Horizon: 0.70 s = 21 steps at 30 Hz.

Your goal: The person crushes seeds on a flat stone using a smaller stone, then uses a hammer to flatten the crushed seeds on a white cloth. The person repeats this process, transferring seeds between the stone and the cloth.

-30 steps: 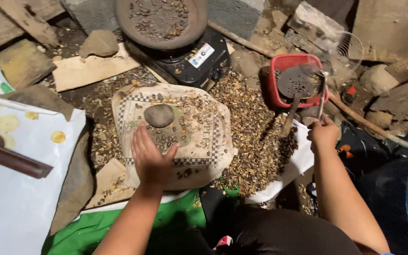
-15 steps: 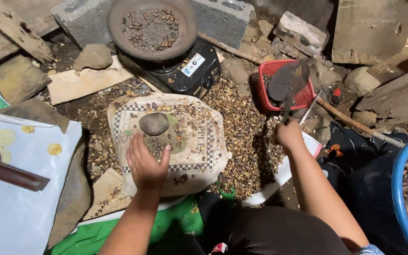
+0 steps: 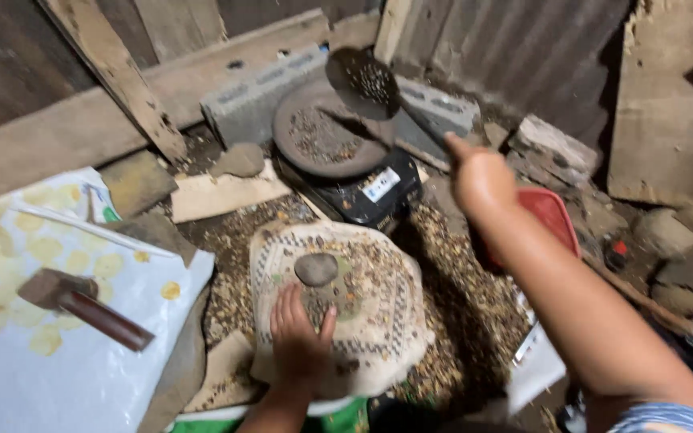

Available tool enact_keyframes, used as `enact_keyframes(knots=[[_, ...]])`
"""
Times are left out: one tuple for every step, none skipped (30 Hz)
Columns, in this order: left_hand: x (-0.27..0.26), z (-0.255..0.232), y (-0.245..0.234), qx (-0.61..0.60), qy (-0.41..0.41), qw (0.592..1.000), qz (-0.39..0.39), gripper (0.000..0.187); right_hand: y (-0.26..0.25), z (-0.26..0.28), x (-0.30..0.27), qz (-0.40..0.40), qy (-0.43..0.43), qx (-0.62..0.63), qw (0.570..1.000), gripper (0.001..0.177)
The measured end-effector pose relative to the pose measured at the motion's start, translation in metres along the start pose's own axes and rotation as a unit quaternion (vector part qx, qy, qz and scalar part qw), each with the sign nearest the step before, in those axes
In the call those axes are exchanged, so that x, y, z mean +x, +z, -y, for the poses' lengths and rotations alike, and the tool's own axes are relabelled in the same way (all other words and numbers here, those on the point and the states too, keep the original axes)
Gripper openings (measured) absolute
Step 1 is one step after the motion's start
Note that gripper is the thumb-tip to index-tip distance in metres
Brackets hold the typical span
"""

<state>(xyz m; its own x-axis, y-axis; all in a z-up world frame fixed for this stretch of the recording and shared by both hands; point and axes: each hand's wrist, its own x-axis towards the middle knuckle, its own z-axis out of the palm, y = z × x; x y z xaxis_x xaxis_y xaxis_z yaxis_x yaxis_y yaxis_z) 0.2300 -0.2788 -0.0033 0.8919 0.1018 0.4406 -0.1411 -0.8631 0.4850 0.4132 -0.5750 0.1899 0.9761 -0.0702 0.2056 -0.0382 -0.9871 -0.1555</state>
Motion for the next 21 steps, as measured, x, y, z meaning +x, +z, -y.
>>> enact_keyframes(knots=[[-0.001,0.005,0.006,0.007,0.005,1.000,-0.009,0.075,0.023,0.002,0.015,-0.008,-0.003,0.008,1.000,0.057],[-0.001,0.010,0.014,-0.001,-0.008,1.000,0.003,0.075,0.047,0.005,0.032,-0.012,-0.004,-0.004,1.000,0.057],[-0.005,0.019,0.019,-0.005,-0.020,1.000,0.020,0.075,0.075,0.008,0.044,-0.012,0.000,-0.014,1.000,0.057],[0.002,0.023,0.023,0.005,-0.013,1.000,0.017,0.075,0.085,0.011,0.055,-0.017,0.002,-0.002,1.000,0.057],[-0.001,0.024,0.023,0.006,0.024,1.000,0.005,0.076,0.098,0.011,0.055,-0.002,0.015,-0.001,1.000,0.056],[-0.005,0.027,0.023,0.006,0.061,0.998,-0.007,0.077,0.112,0.012,0.055,0.013,0.029,0.000,0.999,0.054],[-0.002,0.022,0.015,0.011,0.057,0.998,0.003,0.077,0.104,0.020,0.046,0.023,0.031,0.003,0.999,0.054],[0.001,0.018,0.006,-0.010,0.044,0.999,0.022,0.075,0.095,0.028,0.037,0.066,0.091,0.061,0.992,0.048],[0.012,0.011,0.004,-0.035,0.032,0.998,0.033,0.073,0.081,0.037,0.038,0.100,0.146,0.114,0.978,0.042],[0.012,0.009,0.002,-0.035,0.029,0.998,0.032,0.073,0.110,0.023,0.039,0.102,0.144,0.113,0.978,0.042],[0.014,0.009,-0.001,-0.044,0.020,0.998,0.043,0.074,0.139,0.011,0.042,0.073,0.127,0.162,0.976,0.039],[0.015,0.008,-0.003,-0.052,0.010,0.997,0.054,0.075,0.168,0.000,0.045,0.045,0.109,0.210,0.970,0.037],[0.011,0.013,0.001,-0.050,0.007,0.997,0.058,0.075,0.148,0.008,0.040,0.050,0.110,0.212,0.970,0.037],[0.007,0.018,0.005,-0.044,0.001,0.997,0.057,0.077,0.127,0.017,0.034,0.056,0.101,0.200,0.973,0.037],[0.004,0.020,0.011,-0.042,-0.005,0.998,0.054,0.078,0.105,0.023,0.030,0.060,0.090,0.185,0.977,0.036],[0.002,0.020,0.010,-0.044,-0.008,0.997,0.056,0.078,0.102,0.022,0.029,0.063,0.089,0.182,0.977,0.036],[0.003,0.020,0.009,-0.054,-0.015,0.996,0.067,0.078,0.097,0.022,0.030,0.064,0.084,0.196,0.975,0.036],[0.004,0.019,0.008,-0.064,-0.022,0.995,0.078,0.078,0.092,0.021,0.031,0.064,0.078,0.210,0.973,0.036],[0.004,0.018,0.008,-0.065,-0.021,0.995,0.077,0.078,0.086,0.023,0.038,0.063,0.077,0.210,0.973,0.036],[0.005,0.016,0.007,-0.043,-0.014,0.997,0.066,0.076,0.079,0.025,0.045,0.089,0.089,0.151,0.980,0.034],[0.006,0.015,0.005,-0.020,-0.006,0.998,0.056,0.074,0.073,0.027,0.051,0.115,0.102,0.093,0.984,0.033]])
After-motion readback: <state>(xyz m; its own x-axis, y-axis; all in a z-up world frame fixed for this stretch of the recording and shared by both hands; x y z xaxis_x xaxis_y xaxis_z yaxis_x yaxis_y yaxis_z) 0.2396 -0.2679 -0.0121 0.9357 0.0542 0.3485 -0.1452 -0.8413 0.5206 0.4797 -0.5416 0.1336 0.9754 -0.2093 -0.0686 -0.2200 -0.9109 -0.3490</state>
